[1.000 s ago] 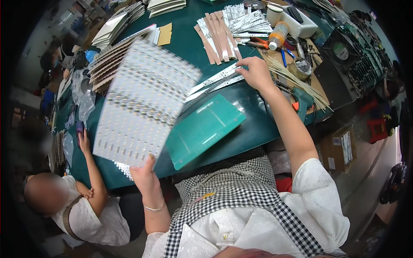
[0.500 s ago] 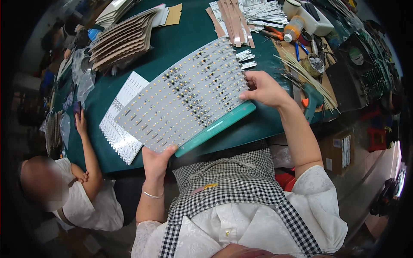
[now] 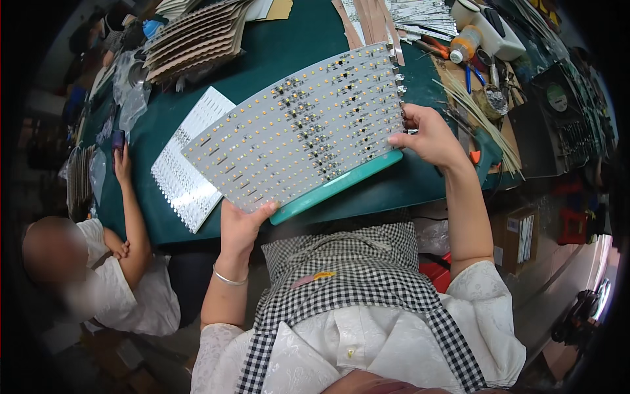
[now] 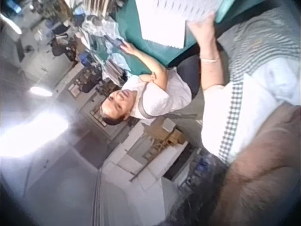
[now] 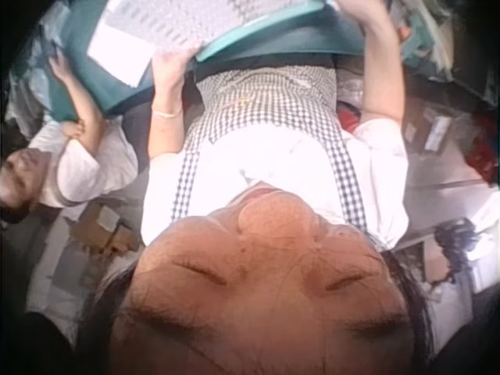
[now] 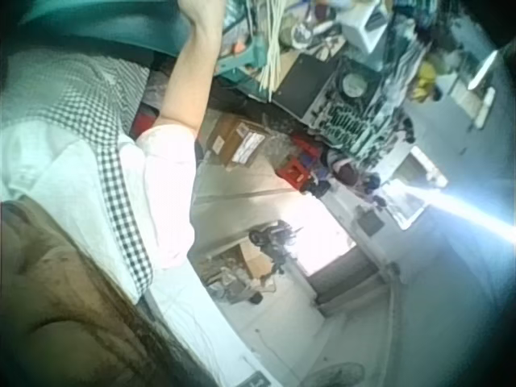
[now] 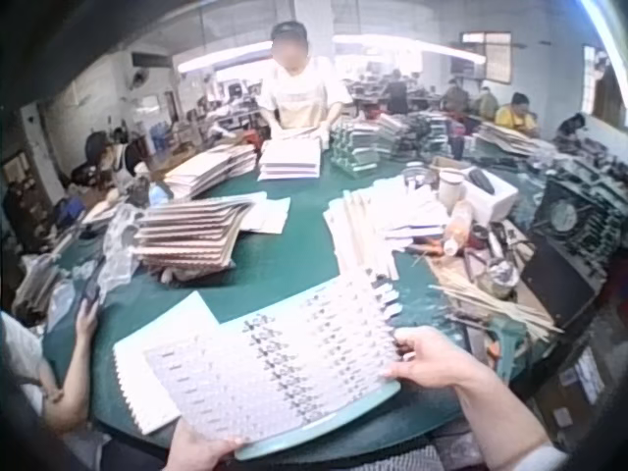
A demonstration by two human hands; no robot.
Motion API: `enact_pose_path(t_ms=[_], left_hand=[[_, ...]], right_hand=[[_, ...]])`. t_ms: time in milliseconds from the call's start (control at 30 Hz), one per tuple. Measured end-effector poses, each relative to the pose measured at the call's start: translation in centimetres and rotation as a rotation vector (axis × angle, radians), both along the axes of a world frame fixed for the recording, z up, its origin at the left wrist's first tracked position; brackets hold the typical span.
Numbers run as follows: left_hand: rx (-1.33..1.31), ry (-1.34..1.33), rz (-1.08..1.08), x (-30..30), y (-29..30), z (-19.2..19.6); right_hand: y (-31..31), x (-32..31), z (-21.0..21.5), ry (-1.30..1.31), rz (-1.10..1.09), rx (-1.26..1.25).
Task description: The person separates individual LED strips from larger panels by hand. They pick up a panel, peel off a strip, and place it on a growing pile on the table. This process is repeated for multiple panels throughout the clip.
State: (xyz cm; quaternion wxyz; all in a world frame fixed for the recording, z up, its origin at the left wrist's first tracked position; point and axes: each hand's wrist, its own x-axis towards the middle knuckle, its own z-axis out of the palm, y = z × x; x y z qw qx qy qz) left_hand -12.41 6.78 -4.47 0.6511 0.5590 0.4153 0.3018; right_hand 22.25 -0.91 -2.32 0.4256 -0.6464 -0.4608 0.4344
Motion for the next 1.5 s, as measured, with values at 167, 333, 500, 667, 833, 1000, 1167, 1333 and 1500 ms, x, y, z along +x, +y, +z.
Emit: enact_pose_path(t_ms=[167,333,500,667,833,1000,1167,1333,1500], left_hand=[[0.057,-0.084,0.035,0.6,-0.4,-0.1],[0.015,0.001,0.000,-0.1,-0.6,-0.5],[0.125,-0.176,0.019,-0.4,0.5,0.5],[0.280,-0.075,0.081,0.0,-1.0,-0.6],[0.936,-0.001,-0.208,0.2,-1.6,-0.3],[1.254,0.060,-0.270,0.0,-1.2,-1.1],[0.963,-0.076,-0.116,-0.3,-0.9,-0.4],[0.491,-0.495,0.441,-4.3,1.7,-1.1],[0.214,-0.500,0.582,-4.2,2.4,1.6]], right_hand=[[0.2,0.4,-0.3,-0.039,0.019,-0.029],[0.1,1.6,-0.8,-0.147,0.089,-0.033],[-0.9,1.2,-1.2,-0.129,0.032,0.051],[-1.6,0.4,-2.5,-0.197,-0.063,0.264],[-2.3,-0.2,-4.7,-0.510,-0.100,0.685],[-3.2,-1.3,-4.0,-0.499,-0.238,0.514],[-3.0,-0.8,-4.5,-0.751,-0.213,0.546],[-1.7,0.5,-4.2,0.124,-0.304,0.314],[3.4,4.7,-3.6,0.116,-0.345,0.280]])
